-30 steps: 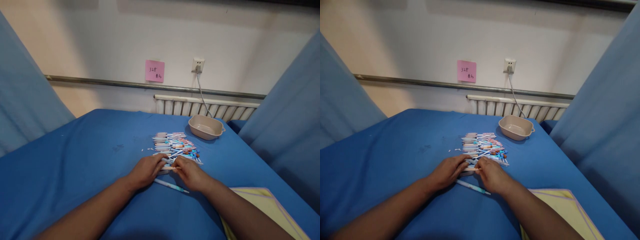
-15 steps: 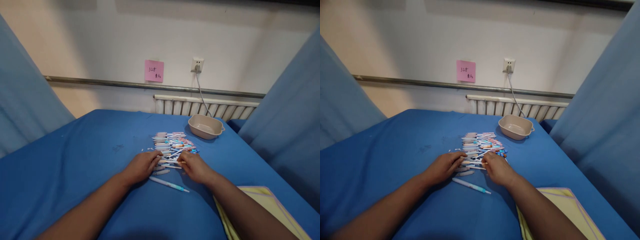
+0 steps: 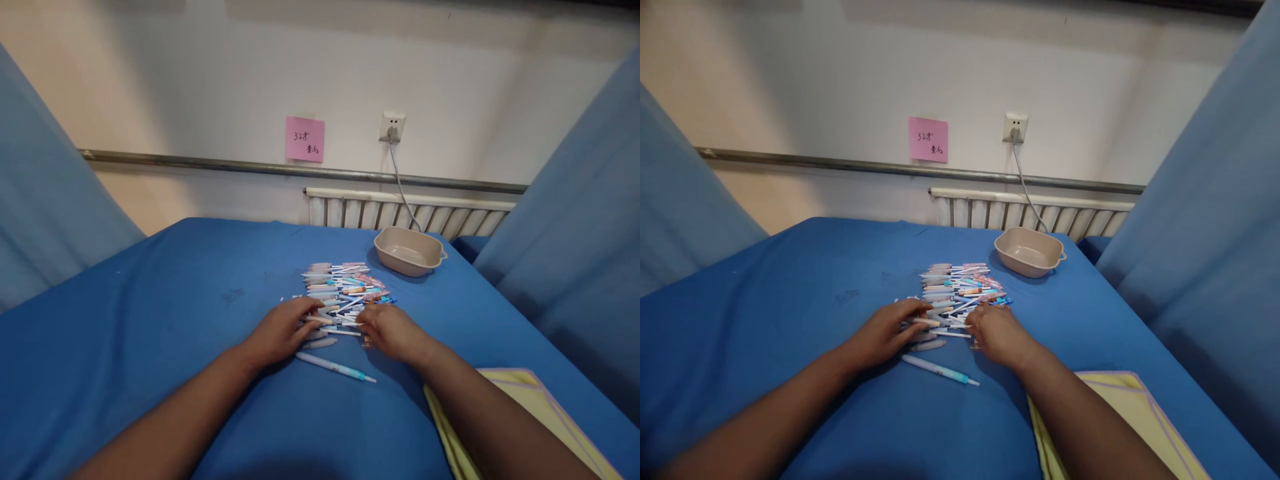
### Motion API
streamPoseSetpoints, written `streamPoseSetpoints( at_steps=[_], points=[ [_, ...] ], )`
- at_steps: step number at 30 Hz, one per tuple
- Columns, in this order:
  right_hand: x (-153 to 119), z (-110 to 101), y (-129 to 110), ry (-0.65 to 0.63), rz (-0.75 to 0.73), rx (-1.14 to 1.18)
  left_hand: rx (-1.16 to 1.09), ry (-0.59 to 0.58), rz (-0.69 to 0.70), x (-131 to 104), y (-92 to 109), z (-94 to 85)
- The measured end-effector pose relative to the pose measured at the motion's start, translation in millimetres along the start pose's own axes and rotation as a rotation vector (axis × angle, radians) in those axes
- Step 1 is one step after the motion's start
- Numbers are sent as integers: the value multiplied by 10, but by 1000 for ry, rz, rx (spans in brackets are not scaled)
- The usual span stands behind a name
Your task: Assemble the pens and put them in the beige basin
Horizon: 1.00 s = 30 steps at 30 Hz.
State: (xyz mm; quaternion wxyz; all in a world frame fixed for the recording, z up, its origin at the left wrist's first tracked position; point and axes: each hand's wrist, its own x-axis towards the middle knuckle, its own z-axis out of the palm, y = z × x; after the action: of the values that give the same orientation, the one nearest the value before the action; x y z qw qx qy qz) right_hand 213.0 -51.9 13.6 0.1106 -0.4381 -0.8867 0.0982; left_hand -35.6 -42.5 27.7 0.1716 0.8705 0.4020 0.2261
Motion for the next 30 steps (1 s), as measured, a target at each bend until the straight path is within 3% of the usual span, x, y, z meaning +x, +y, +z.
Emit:
streamPoseSetpoints(
  at_steps=[4, 8, 14, 19, 22, 25, 27, 30],
  points=[
    [-20, -75, 49, 12, 69, -105, -10, 81, -23, 5, -27, -1],
    [-54, -106, -166, 71, 95, -34, 1, 44, 10, 26, 61, 115],
    [-105, -11, -525, -126, -84, 103, 42, 62, 58, 26, 67, 119],
    [-75, 5, -382, -77, -75, 161, 4, -51, 138, -16, 117, 51],
    [-36, 14, -250, -11, -24, 315, 39, -132, 194, -19, 170, 68],
    [4, 58, -191, -49, 28, 500, 116, -137, 233, -6, 182, 93],
    [20, 93, -185, -55, 55, 549, 173, -148, 231, 3, 173, 98],
    [24, 121, -193, 46, 33, 475, 233, -180, 159, 7, 166, 92]
  ],
)
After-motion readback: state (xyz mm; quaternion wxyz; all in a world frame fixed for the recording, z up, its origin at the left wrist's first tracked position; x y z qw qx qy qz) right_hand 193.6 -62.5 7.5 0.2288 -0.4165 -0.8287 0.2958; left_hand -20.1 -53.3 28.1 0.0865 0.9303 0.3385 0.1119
